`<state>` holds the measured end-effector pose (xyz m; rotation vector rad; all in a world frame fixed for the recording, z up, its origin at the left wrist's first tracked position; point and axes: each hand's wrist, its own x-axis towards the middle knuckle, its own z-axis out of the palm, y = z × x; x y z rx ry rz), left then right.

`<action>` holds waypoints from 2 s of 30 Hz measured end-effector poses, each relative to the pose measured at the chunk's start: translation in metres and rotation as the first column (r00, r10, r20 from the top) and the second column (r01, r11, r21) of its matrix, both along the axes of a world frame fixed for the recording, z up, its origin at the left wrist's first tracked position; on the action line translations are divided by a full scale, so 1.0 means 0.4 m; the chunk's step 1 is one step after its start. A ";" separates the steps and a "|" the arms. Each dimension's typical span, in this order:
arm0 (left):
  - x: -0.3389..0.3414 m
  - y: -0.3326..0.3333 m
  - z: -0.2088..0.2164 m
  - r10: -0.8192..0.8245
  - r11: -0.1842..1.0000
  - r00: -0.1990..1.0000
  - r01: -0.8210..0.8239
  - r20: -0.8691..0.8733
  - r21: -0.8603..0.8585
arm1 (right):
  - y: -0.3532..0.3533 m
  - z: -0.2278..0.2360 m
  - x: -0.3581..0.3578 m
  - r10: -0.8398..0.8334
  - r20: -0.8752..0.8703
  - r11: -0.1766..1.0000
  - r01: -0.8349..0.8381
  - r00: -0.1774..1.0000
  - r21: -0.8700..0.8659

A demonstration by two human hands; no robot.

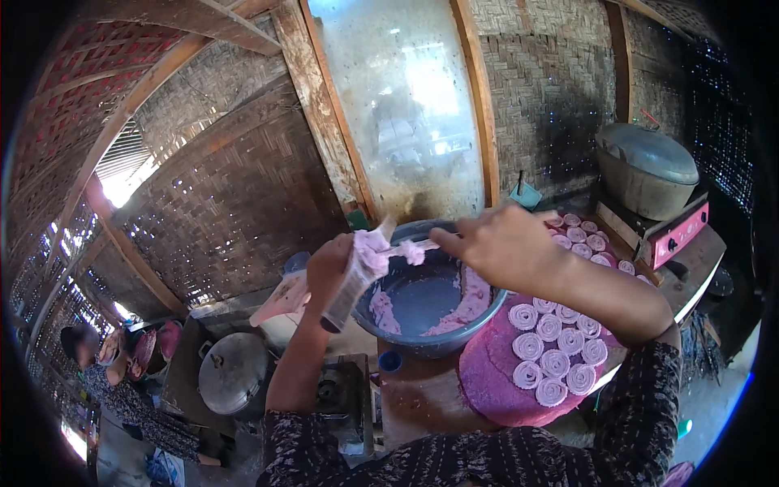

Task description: The person is squeezing pink paste from a tube to form swirled cracker shapes on a wooden board and then arranging those shapes onto a circular woven tray.

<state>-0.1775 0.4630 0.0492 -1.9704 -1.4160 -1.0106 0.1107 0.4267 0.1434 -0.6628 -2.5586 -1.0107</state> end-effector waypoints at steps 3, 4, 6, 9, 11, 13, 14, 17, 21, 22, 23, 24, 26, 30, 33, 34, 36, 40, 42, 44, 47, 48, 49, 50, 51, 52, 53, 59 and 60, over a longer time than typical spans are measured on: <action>0.046 0.006 0.011 -0.021 0.999 0.999 0.023 -0.045 0.035 | 0.032 -0.035 -0.036 0.067 0.003 0.998 -0.067 0.998 0.008; 0.046 0.009 -0.003 -0.004 1.000 0.997 0.006 -0.079 0.022 | 0.038 -0.052 -0.044 0.079 0.014 0.997 -0.079 0.997 -0.014; 0.034 0.006 -0.021 0.003 1.000 0.996 -0.002 -0.088 0.013 | 0.027 -0.076 -0.044 0.103 0.027 0.994 -0.103 0.994 -0.033; -0.031 0.002 -0.010 -0.072 0.997 0.993 0.073 0.092 -0.009 | 0.006 -0.051 0.001 0.019 -0.034 0.995 -0.022 0.999 -0.100; -0.042 0.006 -0.015 -0.030 0.999 0.995 0.028 0.093 0.017 | 0.003 -0.028 0.033 -0.041 -0.033 0.991 0.036 0.999 -0.129; -0.042 -0.001 -0.008 0.061 0.996 0.995 -0.067 0.079 0.067 | 0.008 -0.025 0.036 -0.107 -0.162 0.991 0.092 0.981 -0.100; -0.033 0.014 0.009 -0.017 0.988 1.000 0.017 -0.007 0.156 | 0.019 -0.028 0.021 -0.044 -0.162 0.997 0.034 0.986 -0.065; -0.004 -0.011 0.020 -0.028 0.999 0.982 0.019 0.186 0.051 | -0.009 -0.019 -0.003 -0.032 -0.128 0.999 0.031 0.991 -0.011; 0.044 -0.022 0.009 -0.135 0.990 0.978 0.129 0.156 0.047 | 0.000 -0.029 -0.033 0.092 -0.053 0.996 -0.091 0.994 0.021; 0.061 -0.018 0.006 -0.169 0.984 0.983 0.163 0.077 0.075 | 0.007 -0.040 -0.042 0.077 -0.051 0.997 -0.077 0.996 0.018; 0.082 -0.025 0.000 -0.072 0.997 0.997 0.072 0.024 0.009 | 0.014 -0.058 -0.051 0.079 -0.015 0.997 -0.080 0.997 -0.006; 0.062 -0.023 -0.009 -0.028 0.999 0.999 0.028 -0.022 0.025 | 0.007 -0.066 -0.063 0.116 0.005 0.993 -0.116 0.993 -0.022; 0.037 -0.013 -0.032 0.009 0.999 0.998 -0.006 -0.060 0.036 | 0.009 -0.100 -0.064 0.110 0.037 0.993 -0.111 0.993 0.027; -0.026 -0.003 -0.053 -0.002 0.997 0.988 0.013 0.156 -0.070 | -0.030 -0.068 0.013 0.057 -0.019 0.998 -0.057 0.998 -0.017; -0.075 -0.004 -0.055 0.183 0.976 0.973 -0.162 0.143 -0.142 | -0.005 -0.083 0.025 0.026 -0.258 0.977 -0.079 0.966 -0.197; -0.064 -0.001 -0.055 0.036 0.999 0.990 -0.033 0.135 -0.025 | 0.010 -0.097 -0.006 0.090 -0.488 0.957 -0.211 0.868 -0.198; 0.022 0.016 -0.043 -0.384 0.923 0.907 0.376 0.175 0.078 | 0.089 -0.177 -0.067 0.148 -0.737 0.895 -0.407 0.659 -0.184; 0.075 0.043 -0.023 -0.193 0.981 0.946 0.185 0.260 0.056 | 0.097 -0.321 -0.167 -0.001 -0.866 0.759 -0.563 0.500 -0.326; 0.035 0.052 -0.017 0.002 1.000 0.993 0.000 0.122 -0.014 | 0.052 -0.363 -0.185 -0.128 -0.867 0.700 -0.576 0.482 -0.423; -0.009 0.039 0.004 0.007 0.999 0.974 -0.016 0.227 0.038 | 0.013 -0.359 -0.158 -0.159 -0.828 0.605 -0.609 0.538 -0.513; -0.038 0.008 0.020 0.039 0.981 0.956 -0.091 0.290 0.170 | 0.032 -0.350 -0.127 -0.195 -0.772 0.440 -0.650 0.605 -0.620; 0.008 0.003 0.040 0.062 0.978 0.951 -0.119 0.304 0.174 | 0.076 -0.356 -0.115 -0.219 -0.792 0.493 -0.636 0.569 -0.593; 0.030 0.001 0.050 0.099 0.972 0.943 -0.160 0.317 0.174 | 0.101 -0.339 -0.114 -0.234 -0.813 0.536 -0.627 0.533 -0.566; 0.033 0.027 0.041 -0.001 0.967 0.949 -0.080 0.316 0.243 | 0.113 -0.310 -0.110 -0.346 -0.721 0.487 -0.542 0.600 -0.685; 0.030 0.037 0.038 -0.002 0.967 0.948 -0.080 0.319 0.242 | 0.107 -0.315 -0.121 -0.346 -0.719 0.487 -0.540 0.602 -0.686; 0.027 0.046 0.036 0.004 0.965 0.957 -0.080 0.289 0.251 | 0.095 -0.329 -0.131 -0.300 -0.778 0.520 -0.589 0.553 -0.619; 0.019 0.054 0.031 0.014 0.963 0.966 -0.084 0.260 0.258 | 0.084 -0.349 -0.141 -0.249 -0.829 0.546 -0.635 0.500 -0.547; -0.079 0.074 -0.016 -0.165 0.970 0.913 0.082 0.373 0.228 | 0.048 -0.367 -0.135 -0.217 -0.760 0.478 -0.613 0.612 -0.630; -0.040 0.062 0.000 -0.081 0.970 0.954 0.009 0.290 0.242 | 0.084 -0.362 -0.139 -0.279 -0.765 0.493 -0.597 0.581 -0.633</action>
